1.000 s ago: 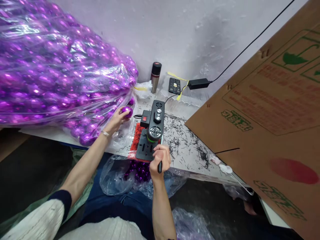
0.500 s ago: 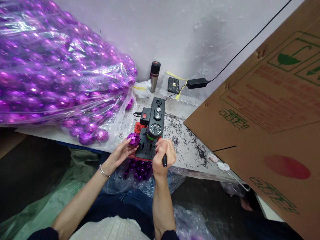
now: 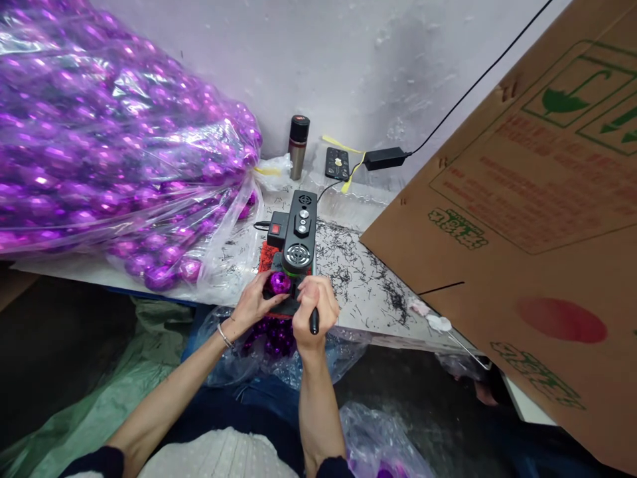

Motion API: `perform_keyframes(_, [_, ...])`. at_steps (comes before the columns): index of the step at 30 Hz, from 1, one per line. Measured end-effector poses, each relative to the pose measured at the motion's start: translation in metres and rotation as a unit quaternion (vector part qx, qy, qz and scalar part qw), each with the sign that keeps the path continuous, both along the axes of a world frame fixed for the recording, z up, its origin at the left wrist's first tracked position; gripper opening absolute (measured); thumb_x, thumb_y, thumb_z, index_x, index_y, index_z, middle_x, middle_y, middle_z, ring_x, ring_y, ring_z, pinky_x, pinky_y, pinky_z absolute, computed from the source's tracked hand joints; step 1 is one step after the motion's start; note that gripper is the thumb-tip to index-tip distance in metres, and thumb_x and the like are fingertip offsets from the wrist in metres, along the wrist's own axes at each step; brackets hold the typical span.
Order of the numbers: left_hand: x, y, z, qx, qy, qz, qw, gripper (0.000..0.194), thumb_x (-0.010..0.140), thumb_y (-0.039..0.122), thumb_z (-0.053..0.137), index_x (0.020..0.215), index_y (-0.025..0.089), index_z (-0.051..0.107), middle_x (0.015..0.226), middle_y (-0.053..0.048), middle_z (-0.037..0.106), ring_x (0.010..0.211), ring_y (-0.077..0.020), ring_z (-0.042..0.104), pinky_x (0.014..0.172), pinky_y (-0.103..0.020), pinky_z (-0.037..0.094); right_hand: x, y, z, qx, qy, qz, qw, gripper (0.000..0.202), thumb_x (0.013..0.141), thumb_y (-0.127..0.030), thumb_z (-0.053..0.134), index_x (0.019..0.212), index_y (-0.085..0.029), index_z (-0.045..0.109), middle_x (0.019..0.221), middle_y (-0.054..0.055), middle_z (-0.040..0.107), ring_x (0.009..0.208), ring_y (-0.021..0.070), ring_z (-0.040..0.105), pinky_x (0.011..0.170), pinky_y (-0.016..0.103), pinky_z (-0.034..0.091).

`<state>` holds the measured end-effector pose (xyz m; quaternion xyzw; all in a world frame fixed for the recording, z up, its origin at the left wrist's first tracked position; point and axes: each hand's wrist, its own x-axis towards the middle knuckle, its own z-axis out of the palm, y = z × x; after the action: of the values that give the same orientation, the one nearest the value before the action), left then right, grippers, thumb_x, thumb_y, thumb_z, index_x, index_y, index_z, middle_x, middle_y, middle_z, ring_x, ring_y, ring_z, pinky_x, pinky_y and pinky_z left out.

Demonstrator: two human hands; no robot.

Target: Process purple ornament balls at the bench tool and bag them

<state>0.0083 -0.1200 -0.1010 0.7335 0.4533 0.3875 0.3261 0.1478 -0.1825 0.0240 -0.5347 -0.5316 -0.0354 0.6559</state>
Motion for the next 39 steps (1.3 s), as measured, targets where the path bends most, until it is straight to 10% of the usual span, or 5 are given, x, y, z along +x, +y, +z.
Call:
perform_keyframes(20, [-0.006, 0.031, 0.013, -0.003, 0.052, -0.145, 0.988, 0.069, 0.084, 0.055, 0.093, 0.138, 0.02, 0.069, 0.137, -0.016, 0.074, 0.129, -0.0371, 0.071, 0.114, -0.052, 0.057, 0.0, -0.001, -0.004, -0.012, 0.01, 0.014, 1.0, 0.045, 0.114, -0.037, 0.042, 0.071, -0.025, 0.049, 0.067, -0.002, 0.054, 0.07, 0.0153, 0.064, 0.068, 0.033, 0.051])
perform_keyframes(29, [0.01, 0.024, -0.021, 0.07, 0.013, -0.107, 0.992, 0.078, 0.089, 0.059, 0.088, 0.151, 0.021, 0.064, 0.137, -0.016, 0.077, 0.128, -0.0359, 0.073, 0.114, -0.055, 0.056, 0.0, -0.002, -0.003, -0.002, -0.003, 0.0, 1.0, 0.045, 0.114, -0.034, 0.044, 0.07, -0.025, 0.051, 0.069, -0.002, 0.06, 0.067, 0.014, 0.062, 0.065, 0.032, 0.047])
perform_keyframes(39, [0.01, 0.022, -0.025, 0.093, 0.013, -0.095, 0.991, 0.072, 0.09, 0.057, 0.087, 0.149, 0.022, 0.065, 0.137, -0.016, 0.077, 0.129, -0.0362, 0.073, 0.115, -0.056, 0.057, -0.002, -0.002, -0.001, 0.019, -0.014, -0.003, 1.0, 0.045, 0.114, -0.027, 0.044, 0.069, -0.024, 0.051, 0.068, -0.003, 0.059, 0.066, 0.0131, 0.061, 0.062, 0.03, 0.043])
